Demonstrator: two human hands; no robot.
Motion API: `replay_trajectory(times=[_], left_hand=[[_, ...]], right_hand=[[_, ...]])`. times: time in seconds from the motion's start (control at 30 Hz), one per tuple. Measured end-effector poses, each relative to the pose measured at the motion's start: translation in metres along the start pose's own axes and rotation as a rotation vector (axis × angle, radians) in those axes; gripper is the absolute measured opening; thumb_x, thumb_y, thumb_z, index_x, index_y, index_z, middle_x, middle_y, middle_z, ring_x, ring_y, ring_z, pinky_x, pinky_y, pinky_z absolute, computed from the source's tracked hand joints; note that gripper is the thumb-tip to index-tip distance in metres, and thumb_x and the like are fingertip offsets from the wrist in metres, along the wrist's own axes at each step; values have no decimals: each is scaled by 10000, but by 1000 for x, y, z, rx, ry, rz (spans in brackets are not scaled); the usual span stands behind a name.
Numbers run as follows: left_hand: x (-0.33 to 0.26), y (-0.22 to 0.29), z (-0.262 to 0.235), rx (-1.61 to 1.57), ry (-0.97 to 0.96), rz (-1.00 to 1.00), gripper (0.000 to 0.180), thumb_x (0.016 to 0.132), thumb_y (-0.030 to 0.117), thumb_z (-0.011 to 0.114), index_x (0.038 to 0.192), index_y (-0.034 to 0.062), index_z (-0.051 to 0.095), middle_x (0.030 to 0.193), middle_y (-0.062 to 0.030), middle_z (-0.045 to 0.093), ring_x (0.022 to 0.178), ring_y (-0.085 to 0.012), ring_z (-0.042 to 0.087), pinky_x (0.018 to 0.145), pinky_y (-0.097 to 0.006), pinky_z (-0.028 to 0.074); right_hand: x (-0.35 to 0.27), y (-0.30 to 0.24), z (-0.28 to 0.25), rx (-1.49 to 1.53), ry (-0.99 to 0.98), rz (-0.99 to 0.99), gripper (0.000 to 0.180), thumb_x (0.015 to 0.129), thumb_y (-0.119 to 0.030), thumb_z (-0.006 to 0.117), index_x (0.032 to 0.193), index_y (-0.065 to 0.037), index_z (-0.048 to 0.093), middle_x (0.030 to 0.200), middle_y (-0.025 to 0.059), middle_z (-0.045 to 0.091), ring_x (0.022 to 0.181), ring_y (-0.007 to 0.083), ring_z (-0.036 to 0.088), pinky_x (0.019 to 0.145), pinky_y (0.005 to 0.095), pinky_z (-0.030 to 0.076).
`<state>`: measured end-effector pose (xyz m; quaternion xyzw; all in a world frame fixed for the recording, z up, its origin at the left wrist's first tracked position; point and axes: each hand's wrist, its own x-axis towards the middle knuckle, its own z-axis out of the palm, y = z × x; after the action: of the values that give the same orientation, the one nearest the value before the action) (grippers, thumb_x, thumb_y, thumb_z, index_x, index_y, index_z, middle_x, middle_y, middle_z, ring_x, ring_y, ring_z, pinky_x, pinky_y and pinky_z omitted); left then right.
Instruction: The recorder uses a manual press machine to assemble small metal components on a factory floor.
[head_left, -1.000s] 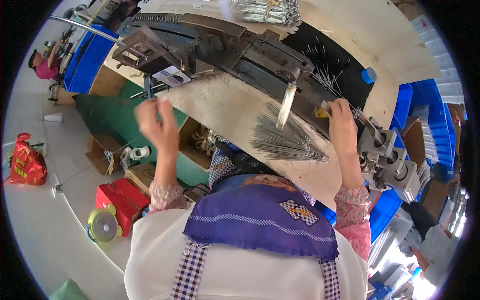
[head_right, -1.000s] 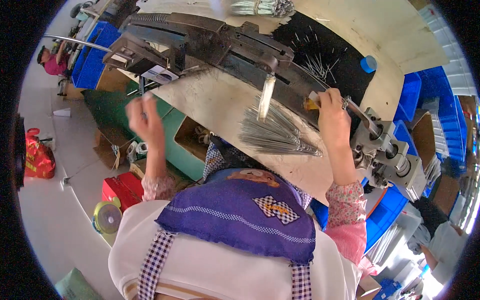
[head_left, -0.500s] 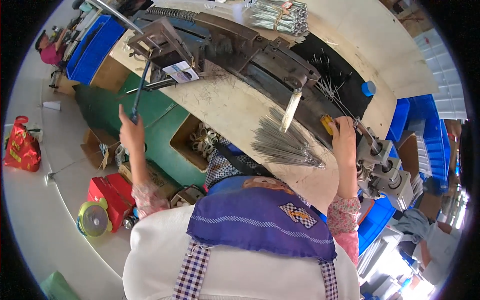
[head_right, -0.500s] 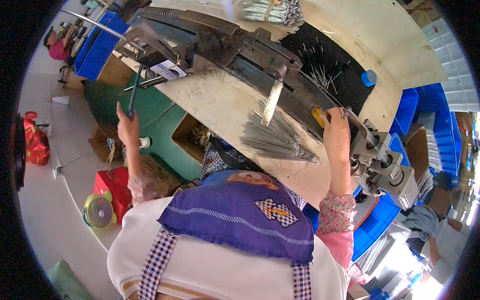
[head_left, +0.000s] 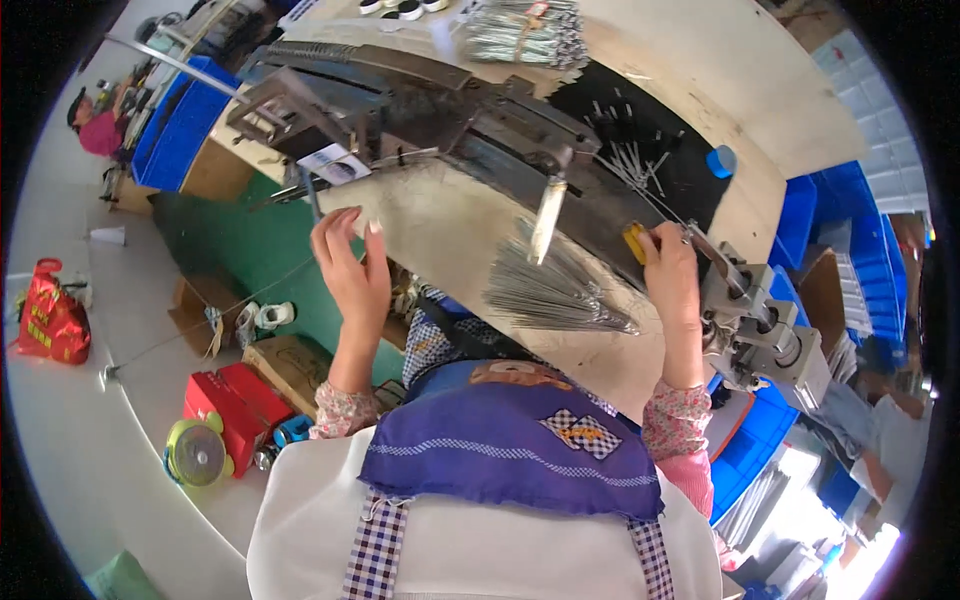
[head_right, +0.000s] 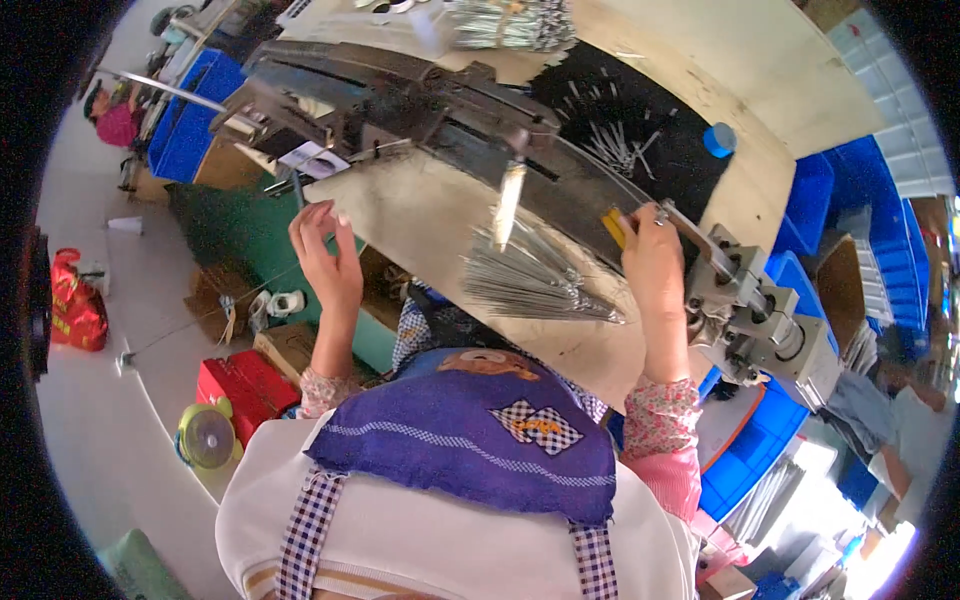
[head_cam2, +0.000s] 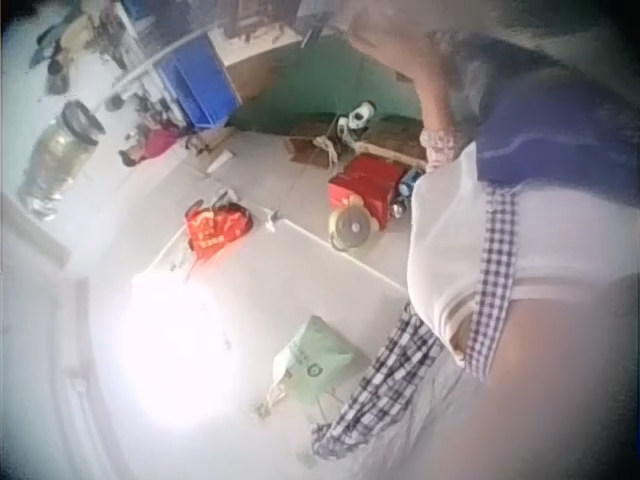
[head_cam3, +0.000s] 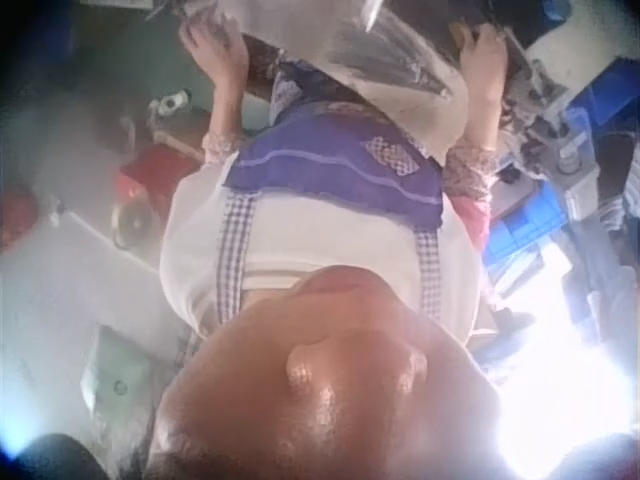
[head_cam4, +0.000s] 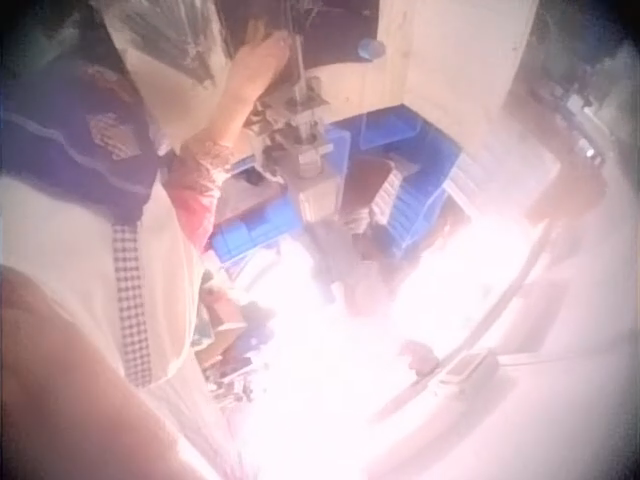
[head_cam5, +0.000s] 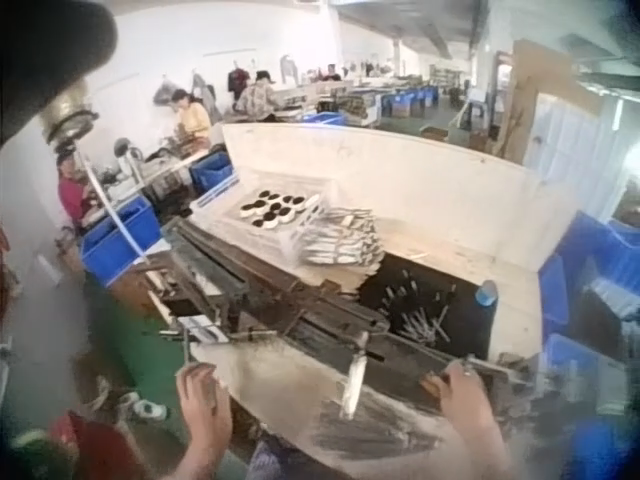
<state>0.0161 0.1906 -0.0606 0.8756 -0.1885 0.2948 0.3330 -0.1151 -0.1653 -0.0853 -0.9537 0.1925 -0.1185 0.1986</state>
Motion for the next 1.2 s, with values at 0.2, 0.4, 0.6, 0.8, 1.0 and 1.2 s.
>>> replay_trajectory(times=[0.2, 0.4, 0.6, 0.8, 1.0, 1.2], left_hand=[[48, -32, 46, -690, -594, -682, 442, 975, 418, 421, 1099, 39, 612, 762, 43, 503, 665, -70, 476, 563, -243, 407], [44, -50, 51, 45, -533, -523, 471, 901, 299, 539, 1360, 228, 461, 1108, -163, 628, 901, -333, 639, 732, -457, 500], [47, -69, 50, 65, -797, -84, 570, 909, 276, 529, 1427, 129, 342, 1187, -170, 597, 1015, -331, 604, 832, -425, 482], [46, -43, 82, -791, -471, -907, 311, 944, 376, 528, 1014, 98, 649, 587, 88, 412, 458, -11, 322, 384, -189, 239], [46, -15, 74, -950, -378, -1009, 237, 966, 322, 507, 942, 99, 583, 610, 49, 418, 435, -46, 328, 368, -208, 231], [44, -17, 69, -1015, -350, -1055, 257, 973, 341, 500, 935, 94, 558, 619, 33, 427, 430, -60, 338, 368, -226, 220]], right_hand=[[-4, 0, -1, -168, -147, -267, 244, 698, -175, 616, 862, 0, 658, 853, 209, 632, 839, 363, 606, 783, 466, 485], [-5, -19, 2, 164, -51, 130, 219, 732, -20, 552, 945, 5, 596, 907, 223, 633, 830, 387, 632, 731, 443, 518], [-11, -14, -7, 81, -144, 99, 468, 755, -11, 525, 1208, 96, 481, 1221, 342, 501, 901, 401, 622, 744, 417, 532], [-8, -11, -16, 90, -105, 84, 220, 688, -6, 598, 906, -7, 624, 968, 240, 632, 907, 381, 629, 760, 438, 522], [-6, -4, 2, -67, 0, 72, 231, 775, -22, 530, 983, 72, 567, 769, 223, 640, 685, 346, 660, 601, 415, 537], [-7, -13, 4, -30, 39, 53, 177, 838, -84, 515, 955, 39, 562, 804, 246, 623, 704, 376, 644, 603, 435, 524]])
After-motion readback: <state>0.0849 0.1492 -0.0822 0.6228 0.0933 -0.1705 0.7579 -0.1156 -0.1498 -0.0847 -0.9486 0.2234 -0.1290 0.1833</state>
